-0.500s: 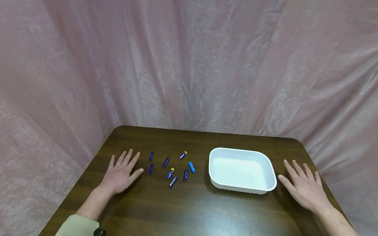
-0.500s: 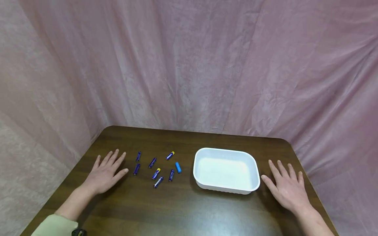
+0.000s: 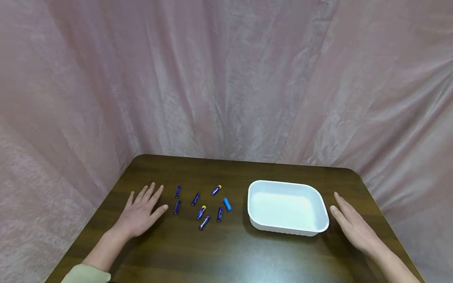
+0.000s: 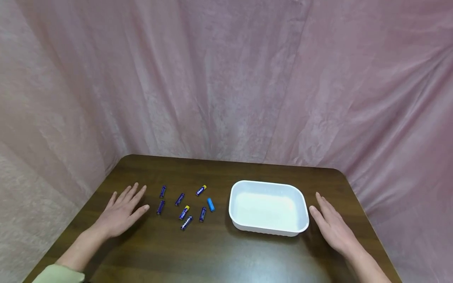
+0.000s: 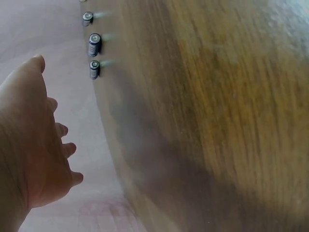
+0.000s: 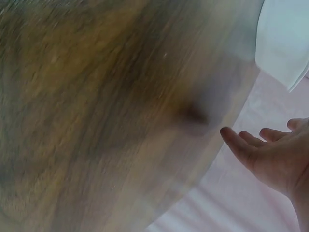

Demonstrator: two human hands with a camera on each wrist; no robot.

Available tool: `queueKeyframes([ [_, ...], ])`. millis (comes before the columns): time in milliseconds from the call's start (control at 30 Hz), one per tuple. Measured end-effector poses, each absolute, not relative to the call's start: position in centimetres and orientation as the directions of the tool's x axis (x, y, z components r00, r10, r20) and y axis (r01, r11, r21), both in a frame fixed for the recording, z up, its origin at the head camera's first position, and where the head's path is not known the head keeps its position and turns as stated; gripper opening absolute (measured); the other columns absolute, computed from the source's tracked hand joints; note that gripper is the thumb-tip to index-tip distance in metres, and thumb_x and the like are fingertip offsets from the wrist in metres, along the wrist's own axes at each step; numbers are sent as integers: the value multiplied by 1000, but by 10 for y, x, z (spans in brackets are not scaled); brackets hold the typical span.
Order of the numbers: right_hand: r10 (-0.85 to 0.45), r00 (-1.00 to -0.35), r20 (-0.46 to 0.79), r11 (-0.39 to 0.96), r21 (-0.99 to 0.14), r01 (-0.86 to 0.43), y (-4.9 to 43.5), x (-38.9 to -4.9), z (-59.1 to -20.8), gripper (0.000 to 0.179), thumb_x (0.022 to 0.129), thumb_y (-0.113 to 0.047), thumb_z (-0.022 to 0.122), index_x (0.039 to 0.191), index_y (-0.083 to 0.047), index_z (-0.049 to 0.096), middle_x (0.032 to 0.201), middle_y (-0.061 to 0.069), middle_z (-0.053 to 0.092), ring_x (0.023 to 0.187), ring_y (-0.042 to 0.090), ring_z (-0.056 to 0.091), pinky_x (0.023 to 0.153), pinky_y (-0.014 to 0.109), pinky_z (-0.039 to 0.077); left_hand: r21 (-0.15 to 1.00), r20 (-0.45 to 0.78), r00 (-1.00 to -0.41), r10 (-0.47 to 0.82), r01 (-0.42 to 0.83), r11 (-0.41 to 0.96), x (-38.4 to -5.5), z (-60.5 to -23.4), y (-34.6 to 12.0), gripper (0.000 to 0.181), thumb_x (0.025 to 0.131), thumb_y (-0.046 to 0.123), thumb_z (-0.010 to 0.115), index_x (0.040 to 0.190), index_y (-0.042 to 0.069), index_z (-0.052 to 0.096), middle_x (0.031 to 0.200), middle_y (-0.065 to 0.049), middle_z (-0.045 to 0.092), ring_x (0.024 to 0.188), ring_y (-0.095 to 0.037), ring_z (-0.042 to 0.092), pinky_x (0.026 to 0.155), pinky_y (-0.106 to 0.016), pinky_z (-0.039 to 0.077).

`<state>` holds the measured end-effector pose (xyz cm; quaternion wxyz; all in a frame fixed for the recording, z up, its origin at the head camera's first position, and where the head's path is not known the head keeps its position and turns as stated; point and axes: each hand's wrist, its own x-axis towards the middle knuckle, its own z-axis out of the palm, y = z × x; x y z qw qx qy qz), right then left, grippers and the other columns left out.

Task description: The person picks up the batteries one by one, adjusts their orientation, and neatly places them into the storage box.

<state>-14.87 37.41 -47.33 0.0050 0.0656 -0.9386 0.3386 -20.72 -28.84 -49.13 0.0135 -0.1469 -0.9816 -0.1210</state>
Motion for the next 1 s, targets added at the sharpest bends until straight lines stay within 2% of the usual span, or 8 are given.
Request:
queueKeyframes([
  [133,-104,-994,31,728,-679,-98,370,-151,-472,70,112,-46,30,164,-9,2,167,27,6,149,56,7,107,79,12,263,61,-956,286,292,920,-207,-489,-287,80,104,65,37,165,18,16,170,-17,4,154,-44,6,116,-71,2],
  [233,-100,-995,22,687,-722,-85,367,-152,-474,70,112,-45,28,164,-6,1,166,30,7,147,57,14,106,74,27,288,61,-957,285,290,912,-207,-489,-286,79,105,64,37,166,19,15,170,-17,5,153,-45,7,115,-70,7],
  [333,-95,-996,5,643,-763,-65,363,-154,-475,69,113,-44,26,163,-4,0,165,32,7,143,58,23,95,65,47,327,63,-958,281,285,901,-208,-487,-283,78,106,63,36,166,18,13,170,-19,7,152,-47,10,114,-71,13],
  [433,-71,-997,-21,611,-791,-27,360,-157,-476,70,112,-46,24,164,-5,0,163,35,10,137,59,33,86,57,55,377,57,-963,263,265,887,-209,-483,-279,80,106,63,36,166,16,10,168,-23,10,150,-51,15,109,-74,22],
  [600,-39,-997,-60,574,-819,27,354,-161,-476,72,111,-51,22,164,-7,1,160,36,17,130,55,45,82,48,59,462,32,-975,220,210,862,-210,-477,-273,85,105,63,39,165,13,7,166,-27,14,147,-54,21,105,-76,28],
  [733,-22,-997,-73,552,-833,49,351,-162,-477,74,110,-53,20,164,-6,3,158,36,21,128,53,48,80,43,58,507,38,-976,214,204,837,-210,-475,-270,85,105,59,42,165,9,7,166,-26,15,148,-51,20,109,-72,26],
  [900,4,-996,-90,523,-849,79,345,-164,-481,71,112,-49,18,162,0,7,154,37,28,126,53,50,76,39,57,577,13,-978,208,177,797,-209,-475,-267,88,104,61,43,165,9,5,167,-25,14,148,-51,20,111,-70,25],
  [1000,28,-994,-102,510,-854,103,342,-164,-483,70,112,-47,20,163,-1,8,155,35,27,123,48,51,73,37,57,646,-6,-982,189,140,750,-210,-474,-264,89,103,63,43,165,10,6,166,-26,17,146,-51,26,110,-70,28],
])
